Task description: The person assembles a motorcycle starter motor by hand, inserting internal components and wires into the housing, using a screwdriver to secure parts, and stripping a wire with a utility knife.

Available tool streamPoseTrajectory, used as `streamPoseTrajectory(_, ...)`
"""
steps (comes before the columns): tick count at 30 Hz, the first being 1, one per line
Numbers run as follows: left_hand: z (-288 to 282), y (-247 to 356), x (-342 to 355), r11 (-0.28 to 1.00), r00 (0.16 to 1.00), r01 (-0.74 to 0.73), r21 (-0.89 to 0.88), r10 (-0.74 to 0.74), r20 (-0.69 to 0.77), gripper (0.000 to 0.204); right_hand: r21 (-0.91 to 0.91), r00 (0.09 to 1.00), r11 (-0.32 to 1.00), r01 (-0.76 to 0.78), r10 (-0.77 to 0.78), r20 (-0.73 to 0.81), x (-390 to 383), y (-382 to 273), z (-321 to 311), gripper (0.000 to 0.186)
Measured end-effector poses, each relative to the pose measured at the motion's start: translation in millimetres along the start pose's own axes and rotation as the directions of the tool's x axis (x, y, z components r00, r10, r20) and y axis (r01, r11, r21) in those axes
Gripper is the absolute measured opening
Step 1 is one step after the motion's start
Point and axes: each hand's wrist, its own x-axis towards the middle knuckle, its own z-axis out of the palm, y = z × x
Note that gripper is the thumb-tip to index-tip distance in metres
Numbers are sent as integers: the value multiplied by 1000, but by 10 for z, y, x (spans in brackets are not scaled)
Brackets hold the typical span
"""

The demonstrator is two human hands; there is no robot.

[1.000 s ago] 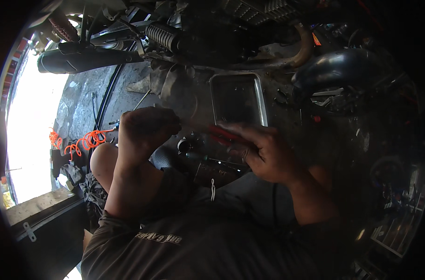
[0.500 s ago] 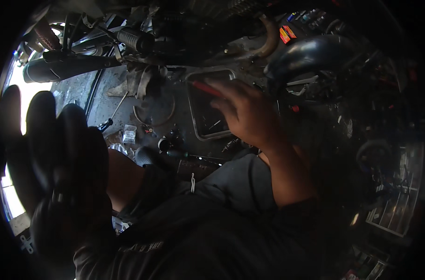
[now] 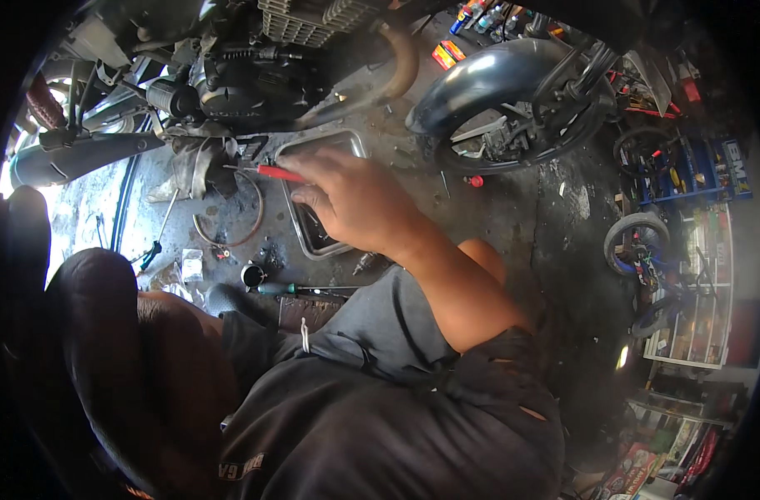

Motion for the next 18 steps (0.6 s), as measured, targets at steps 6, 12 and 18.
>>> streamPoseTrajectory(6, -23, 180, 24, 999, 998, 48, -13, -49, -50, 61, 25, 1000, 1000, 1, -1, -23, 25, -73, 53, 38)
streamPoseTrajectory(12, -216, 270, 115, 813, 998, -6, -582, 45, 53, 39, -61, 990, 997, 48, -56, -129, -71, 95, -61, 39)
streamPoseTrajectory(18, -295, 834, -191, 534, 951, -30, -845, 274, 139, 10, 4, 997, 1000, 27, -27, -66, 38, -23, 125, 39)
